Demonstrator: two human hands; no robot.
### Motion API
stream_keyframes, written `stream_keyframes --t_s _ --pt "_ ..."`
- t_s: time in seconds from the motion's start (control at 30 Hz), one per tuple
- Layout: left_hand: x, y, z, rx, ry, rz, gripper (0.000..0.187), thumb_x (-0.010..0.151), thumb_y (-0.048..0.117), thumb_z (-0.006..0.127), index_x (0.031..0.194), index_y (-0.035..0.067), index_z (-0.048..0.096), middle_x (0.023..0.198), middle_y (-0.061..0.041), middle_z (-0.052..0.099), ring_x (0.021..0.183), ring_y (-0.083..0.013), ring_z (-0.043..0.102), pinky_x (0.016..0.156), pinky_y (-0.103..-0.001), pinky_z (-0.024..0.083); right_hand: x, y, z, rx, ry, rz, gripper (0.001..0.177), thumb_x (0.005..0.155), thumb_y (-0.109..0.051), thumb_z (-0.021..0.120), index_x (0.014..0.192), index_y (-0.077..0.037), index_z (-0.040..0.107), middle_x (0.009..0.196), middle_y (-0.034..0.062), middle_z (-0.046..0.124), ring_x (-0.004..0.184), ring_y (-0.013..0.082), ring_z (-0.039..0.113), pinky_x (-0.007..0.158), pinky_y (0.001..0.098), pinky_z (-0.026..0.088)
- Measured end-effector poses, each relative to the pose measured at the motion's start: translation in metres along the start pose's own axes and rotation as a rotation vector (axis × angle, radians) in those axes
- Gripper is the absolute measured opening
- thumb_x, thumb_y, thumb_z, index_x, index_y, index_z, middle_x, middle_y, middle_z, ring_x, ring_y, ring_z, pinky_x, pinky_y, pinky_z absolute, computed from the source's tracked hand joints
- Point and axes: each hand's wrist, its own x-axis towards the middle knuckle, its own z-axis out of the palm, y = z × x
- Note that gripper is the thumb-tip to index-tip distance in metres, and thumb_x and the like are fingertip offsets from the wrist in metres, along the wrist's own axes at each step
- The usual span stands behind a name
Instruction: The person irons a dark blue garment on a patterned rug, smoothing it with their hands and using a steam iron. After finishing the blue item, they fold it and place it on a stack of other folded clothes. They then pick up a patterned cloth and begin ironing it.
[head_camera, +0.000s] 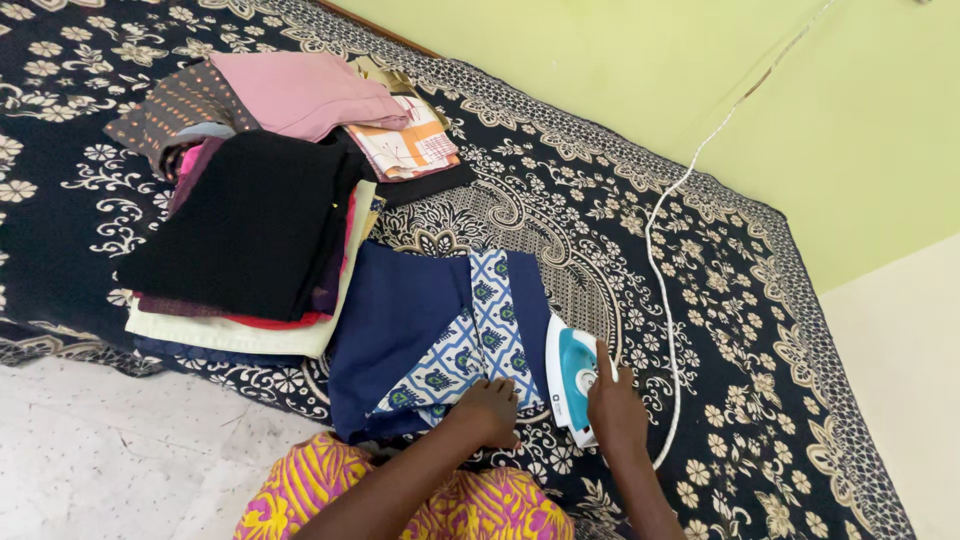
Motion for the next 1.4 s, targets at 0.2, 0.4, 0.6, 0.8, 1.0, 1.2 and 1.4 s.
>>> stream_keyframes --t_s 0.2,0.4,0.6,0.8,1.0,1.2,1.4 --pt "0.000 0.000 0.002 -0.002 0.012 0.008 0.091 0.085 0.058 0.071 0.149 -0.002 0.046 0.164 -0.020 0.030 0.150 -0.0326 0.031 0.118 -0.046 0.030 0.059 0.013 0.021 0.002 0.029 0.089 0.071 0.098 -0.023 0.053 0.164 -0.031 0.027 0.116 0.0244 0.063 0.081 0.0401 0.072 0.067 0.0497 0.060" --pt "-0.002 -0.002 0.000 -0.021 0.036 0.021 0.086 0.084 0.057 0.072 0.143 -0.002 0.053 0.160 -0.019 0.039 0.147 -0.0308 0.037 0.116 -0.043 0.032 0.137 0.015 0.032 0.027 0.164 0.070 0.067 0.095 -0.020 0.055 0.158 -0.030 0.035 0.128 0.0290 0.058 0.080 0.0417 0.071 0.062 0.0500 0.058" --pt "0.002 -0.009 -0.005 -0.031 0.090 0.092 0.069 0.088 0.056 0.067 0.132 0.002 0.065 0.143 -0.016 0.059 0.138 -0.0303 0.050 0.118 -0.047 0.031 0.090 -0.035 -0.020 0.132 0.203 -0.062 0.068 0.095 -0.016 0.059 0.159 -0.029 0.039 0.115 0.0210 0.062 0.075 0.0381 0.069 0.063 0.0486 0.057" --pt "-0.023 -0.005 -0.012 -0.027 0.049 0.100 0.054 0.084 0.050 0.070 0.110 0.004 0.077 0.123 -0.016 0.071 0.118 -0.0304 0.065 0.104 -0.042 0.046 0.015 -0.062 -0.043 0.271 0.141 -0.391 0.066 0.092 -0.015 0.063 0.153 -0.028 0.042 0.110 0.0190 0.061 0.070 0.0341 0.070 0.055 0.0454 0.058" --pt "-0.026 0.002 -0.021 -0.057 -0.008 0.043 0.045 0.084 0.048 0.069 0.098 0.007 0.081 0.104 -0.014 0.077 0.101 -0.0314 0.072 0.090 -0.041 0.053 0.017 -0.080 -0.026 0.199 0.065 -0.356 0.065 0.093 -0.016 0.060 0.154 -0.030 0.041 0.106 0.0177 0.059 0.067 0.0372 0.068 0.060 0.0479 0.058" --pt "-0.020 0.002 -0.018 -0.018 0.010 0.066 0.047 0.088 0.049 0.067 0.101 0.006 0.082 0.106 -0.016 0.077 0.101 -0.0329 0.073 0.087 -0.043 0.054 0.092 -0.110 0.003 0.157 0.146 -0.369 0.062 0.097 -0.017 0.058 0.156 -0.031 0.040 0.104 0.0175 0.060 0.067 0.0348 0.068 0.059 0.0473 0.058" --pt "-0.022 -0.011 -0.021 -0.142 -0.036 0.036 0.055 0.088 0.053 0.068 0.108 0.003 0.077 0.112 -0.017 0.073 0.104 -0.0380 0.071 0.089 -0.048 0.056 0.127 -0.130 0.011 0.150 0.177 -0.358 0.063 0.096 -0.019 0.058 0.155 -0.031 0.040 0.107 0.0201 0.059 0.068 0.0376 0.069 0.058 0.0491 0.058"
